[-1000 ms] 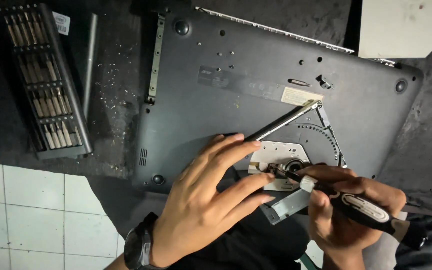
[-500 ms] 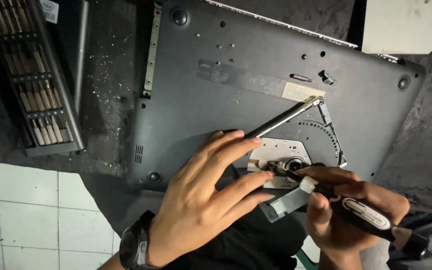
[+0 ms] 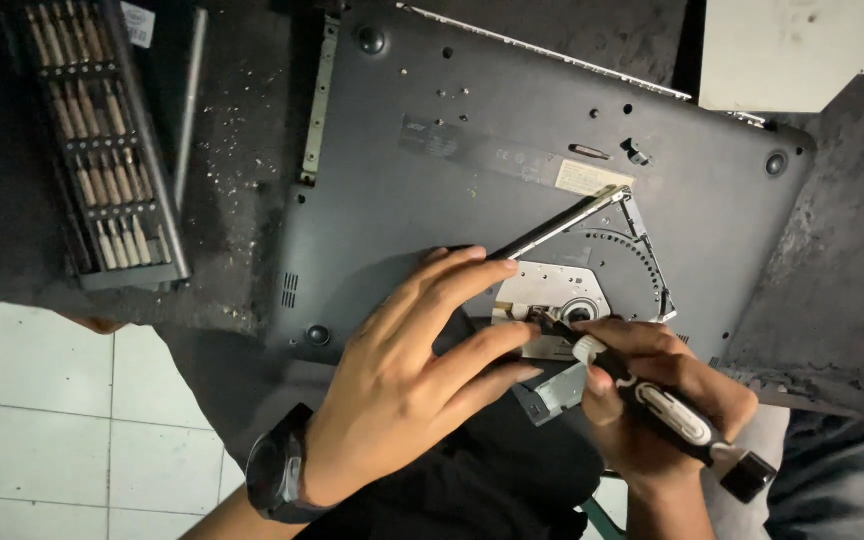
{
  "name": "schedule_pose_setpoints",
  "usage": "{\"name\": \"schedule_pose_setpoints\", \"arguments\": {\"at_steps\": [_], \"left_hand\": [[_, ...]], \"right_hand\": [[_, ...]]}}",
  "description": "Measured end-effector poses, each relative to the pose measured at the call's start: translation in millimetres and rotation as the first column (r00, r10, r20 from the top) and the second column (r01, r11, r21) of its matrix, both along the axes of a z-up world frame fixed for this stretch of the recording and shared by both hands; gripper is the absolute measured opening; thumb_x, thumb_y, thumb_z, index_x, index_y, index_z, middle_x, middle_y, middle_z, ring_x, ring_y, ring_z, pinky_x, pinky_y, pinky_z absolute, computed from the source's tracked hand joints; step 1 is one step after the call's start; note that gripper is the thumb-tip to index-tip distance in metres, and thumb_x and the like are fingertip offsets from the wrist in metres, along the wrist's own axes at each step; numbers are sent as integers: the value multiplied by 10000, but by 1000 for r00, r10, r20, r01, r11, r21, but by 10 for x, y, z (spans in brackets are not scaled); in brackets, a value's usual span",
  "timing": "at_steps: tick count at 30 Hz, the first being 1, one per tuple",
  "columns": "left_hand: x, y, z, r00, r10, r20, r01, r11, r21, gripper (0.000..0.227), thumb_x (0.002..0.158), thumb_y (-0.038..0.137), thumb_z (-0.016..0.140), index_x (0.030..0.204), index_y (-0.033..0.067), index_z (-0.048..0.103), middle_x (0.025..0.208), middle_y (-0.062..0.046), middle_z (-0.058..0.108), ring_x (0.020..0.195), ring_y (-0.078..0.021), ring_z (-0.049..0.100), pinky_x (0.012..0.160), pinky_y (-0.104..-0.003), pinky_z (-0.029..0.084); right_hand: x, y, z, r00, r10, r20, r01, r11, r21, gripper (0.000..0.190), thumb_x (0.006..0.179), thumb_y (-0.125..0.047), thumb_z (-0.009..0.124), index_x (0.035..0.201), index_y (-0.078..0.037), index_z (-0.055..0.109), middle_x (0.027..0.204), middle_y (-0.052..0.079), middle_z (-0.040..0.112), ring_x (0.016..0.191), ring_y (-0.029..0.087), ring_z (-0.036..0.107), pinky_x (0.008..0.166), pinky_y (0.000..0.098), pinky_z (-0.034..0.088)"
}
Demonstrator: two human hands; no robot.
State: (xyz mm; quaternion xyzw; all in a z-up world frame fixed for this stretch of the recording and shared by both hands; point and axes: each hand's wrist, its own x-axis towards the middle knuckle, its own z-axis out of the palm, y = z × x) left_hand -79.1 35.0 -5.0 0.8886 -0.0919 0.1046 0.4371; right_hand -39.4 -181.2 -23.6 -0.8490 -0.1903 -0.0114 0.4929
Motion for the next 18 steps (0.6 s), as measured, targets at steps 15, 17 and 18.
{"name": "schedule_pose_setpoints", "arguments": {"at_steps": [15,17,18], "left_hand": [[-25,10,-27,1000,-9,6,9,1000,-15,231,968,222,777,1109,68,678,1379,-165,549,1312,-397,573,1139,-517,528],[-29,10,-30,1000,-11,-2,11,1000,-15,233,971,225,770,1114,68,675,1386,-166,547,1317,-402,570,1138,-521,528],[-28,9,-32,1000,-14,-7,14,1000,-15,236,974,229,764,1118,67,672,1393,-168,545,1323,-408,567,1138,-526,527]], "right_hand": [[28,1,-42,999,-22,23,21,997,75,364,886,-227,663,739,13,432,806,287,678,711,359,759,617,370,604],[-12,-94,-52,996,-50,67,58,992,-112,384,909,-265,676,744,19,477,712,131,568,622,215,595,572,298,449],[-29,-141,-58,991,-69,117,101,951,-291,413,932,-303,691,749,26,523,618,-30,464,534,65,436,526,221,297]]}}
